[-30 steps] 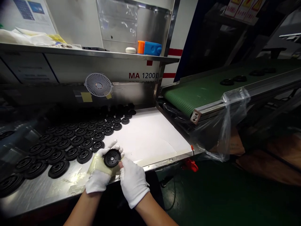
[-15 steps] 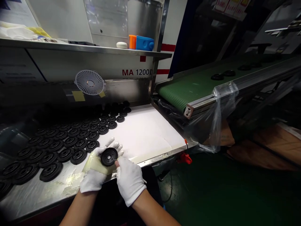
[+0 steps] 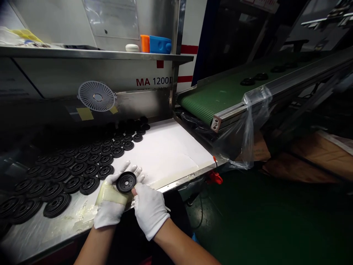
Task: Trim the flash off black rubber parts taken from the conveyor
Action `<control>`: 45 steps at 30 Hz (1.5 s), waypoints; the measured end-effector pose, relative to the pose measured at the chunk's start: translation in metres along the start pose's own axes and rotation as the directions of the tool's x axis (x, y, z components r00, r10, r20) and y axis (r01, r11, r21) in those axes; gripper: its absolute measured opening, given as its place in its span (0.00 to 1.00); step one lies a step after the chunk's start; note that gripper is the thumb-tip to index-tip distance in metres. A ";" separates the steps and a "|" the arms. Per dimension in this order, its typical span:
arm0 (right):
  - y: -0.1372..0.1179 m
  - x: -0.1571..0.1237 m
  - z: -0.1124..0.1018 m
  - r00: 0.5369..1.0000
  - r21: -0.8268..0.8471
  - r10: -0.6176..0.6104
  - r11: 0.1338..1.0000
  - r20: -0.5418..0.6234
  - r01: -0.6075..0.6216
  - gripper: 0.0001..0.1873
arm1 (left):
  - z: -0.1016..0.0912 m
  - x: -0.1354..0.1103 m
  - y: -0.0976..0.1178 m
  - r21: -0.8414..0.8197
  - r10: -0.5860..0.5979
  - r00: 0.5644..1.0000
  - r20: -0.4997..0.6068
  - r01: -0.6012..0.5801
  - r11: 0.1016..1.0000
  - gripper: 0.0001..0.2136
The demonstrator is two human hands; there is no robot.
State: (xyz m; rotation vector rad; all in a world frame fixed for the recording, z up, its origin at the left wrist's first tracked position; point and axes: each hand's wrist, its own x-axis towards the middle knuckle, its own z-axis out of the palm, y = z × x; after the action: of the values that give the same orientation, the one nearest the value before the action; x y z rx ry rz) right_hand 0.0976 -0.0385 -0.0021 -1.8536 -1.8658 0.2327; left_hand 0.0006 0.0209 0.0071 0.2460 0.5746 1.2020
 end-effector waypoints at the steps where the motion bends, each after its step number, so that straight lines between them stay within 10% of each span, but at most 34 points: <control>1: 0.002 0.001 0.000 1.000 -0.004 0.015 1.000 -0.006 -0.015 0.11 | 0.001 -0.001 0.001 -0.002 -0.013 1.000 0.001 0.013 1.000 0.17; 12: -0.004 -0.001 0.001 0.999 -0.003 0.034 0.999 -0.013 -0.034 0.10 | 0.003 0.008 -0.006 -0.052 0.183 0.983 -0.016 -0.183 0.982 0.16; 18: 0.002 0.001 -0.002 0.999 0.007 0.030 1.000 -0.014 -0.030 0.10 | -0.001 0.003 0.003 0.035 -0.066 0.998 0.025 0.065 0.997 0.15; 45: 0.000 -0.006 -0.009 1.000 0.034 -0.028 0.999 0.011 0.027 0.11 | -0.002 0.007 -0.005 0.028 0.188 0.981 0.048 -0.190 0.981 0.11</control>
State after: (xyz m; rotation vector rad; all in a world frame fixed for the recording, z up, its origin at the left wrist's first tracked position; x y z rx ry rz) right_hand 0.1018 -0.0458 0.0043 -1.8067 -1.8825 0.2641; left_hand 0.0057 0.0255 0.0011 0.3608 0.5411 1.3678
